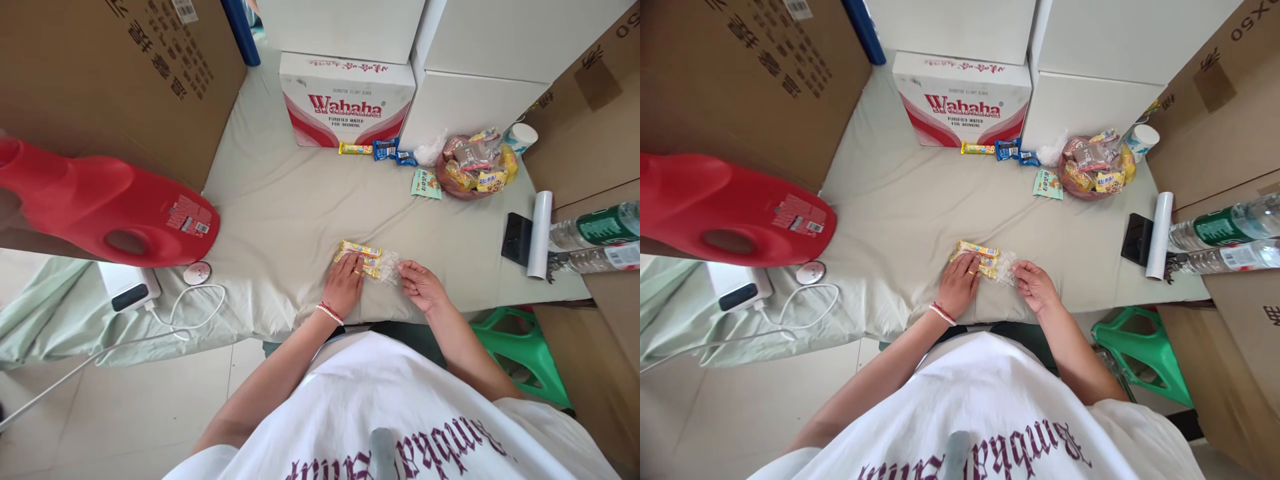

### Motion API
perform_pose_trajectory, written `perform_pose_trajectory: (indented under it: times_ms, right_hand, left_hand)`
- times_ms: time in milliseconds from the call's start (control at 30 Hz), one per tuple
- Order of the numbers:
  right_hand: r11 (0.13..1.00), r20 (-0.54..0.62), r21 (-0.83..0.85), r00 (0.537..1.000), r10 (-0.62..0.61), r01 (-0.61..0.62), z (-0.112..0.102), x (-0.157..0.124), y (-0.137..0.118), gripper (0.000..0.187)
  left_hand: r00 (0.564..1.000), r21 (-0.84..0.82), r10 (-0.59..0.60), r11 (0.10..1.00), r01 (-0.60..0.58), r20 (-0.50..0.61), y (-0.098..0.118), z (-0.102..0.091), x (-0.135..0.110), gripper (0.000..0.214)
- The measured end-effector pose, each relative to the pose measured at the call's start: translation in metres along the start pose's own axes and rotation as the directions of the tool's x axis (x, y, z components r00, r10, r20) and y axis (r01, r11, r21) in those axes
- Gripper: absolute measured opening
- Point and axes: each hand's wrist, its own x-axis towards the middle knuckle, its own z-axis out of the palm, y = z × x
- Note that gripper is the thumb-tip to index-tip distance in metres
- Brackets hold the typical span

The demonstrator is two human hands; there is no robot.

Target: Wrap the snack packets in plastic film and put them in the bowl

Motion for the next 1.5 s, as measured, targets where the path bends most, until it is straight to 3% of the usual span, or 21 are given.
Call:
perform_pose_trajectory:
  times_ms: [200,333,500,600,700,867,1233,1333,1400,1467,1500]
  right_hand:
    - [0.998,-0.05,-0.049,0.998,-0.042,0.039,0.003,-0.006,-0.003,0.04]
    - [0.963,-0.17,-0.253,0.975,-0.14,0.094,0.008,0.003,0.002,0.038]
    - [0.874,-0.085,-0.482,0.989,-0.123,0.067,0.011,0.009,0.012,0.033]
    - [0.902,-0.037,-0.423,0.993,-0.112,0.086,0.016,0.009,0.015,0.039]
    - [0.963,-0.001,-0.25,0.994,-0.109,0.105,0.022,0.008,0.012,0.047]
    - [0.996,0.063,-0.077,0.997,-0.038,0.043,0.025,0.009,0.008,0.054]
    - [0.999,0.08,0.012,0.996,-0.033,0.032,0.032,0.012,0.015,0.047]
    - [0.992,0.002,-0.08,0.995,-0.096,0.095,0.02,0.01,0.017,0.041]
    - [0.941,-0.159,-0.259,0.951,-0.265,0.219,0.008,0.012,0.016,0.036]
    - [0.802,-0.265,-0.515,0.834,-0.484,0.302,-0.003,0.017,0.013,0.036]
    - [0.716,-0.258,-0.627,0.786,-0.562,0.306,-0.006,0.02,0.011,0.039]
  left_hand:
    - [1.0,-0.046,-0.006,0.999,0.007,0.021,-0.001,0.001,0.0,0.047]
    - [1.0,-0.048,-0.014,0.999,0.015,0.02,0.0,0.001,-0.001,0.046]
    - [1.0,-0.045,-0.015,0.999,0.015,0.014,0.0,0.001,0.0,0.044]
    - [1.0,-0.036,-0.013,0.999,0.014,0.005,-0.001,0.001,0.0,0.042]
    - [1.0,-0.041,-0.008,0.999,0.009,0.007,-0.001,0.001,0.0,0.042]
    - [1.0,-0.037,0.008,0.999,-0.008,0.0,-0.002,0.001,0.001,0.041]
    - [1.0,-0.037,0.0,0.999,0.0,0.026,-0.001,-0.001,0.001,0.043]
    - [1.0,-0.038,-0.005,0.999,0.006,0.03,-0.001,0.0,0.001,0.043]
    - [0.999,-0.04,-0.009,0.999,0.011,0.038,-0.001,0.0,0.001,0.044]
    - [0.999,-0.041,-0.009,0.999,0.011,0.044,-0.002,0.001,0.0,0.045]
    - [0.999,-0.037,-0.008,0.999,0.01,0.044,-0.002,0.001,0.0,0.045]
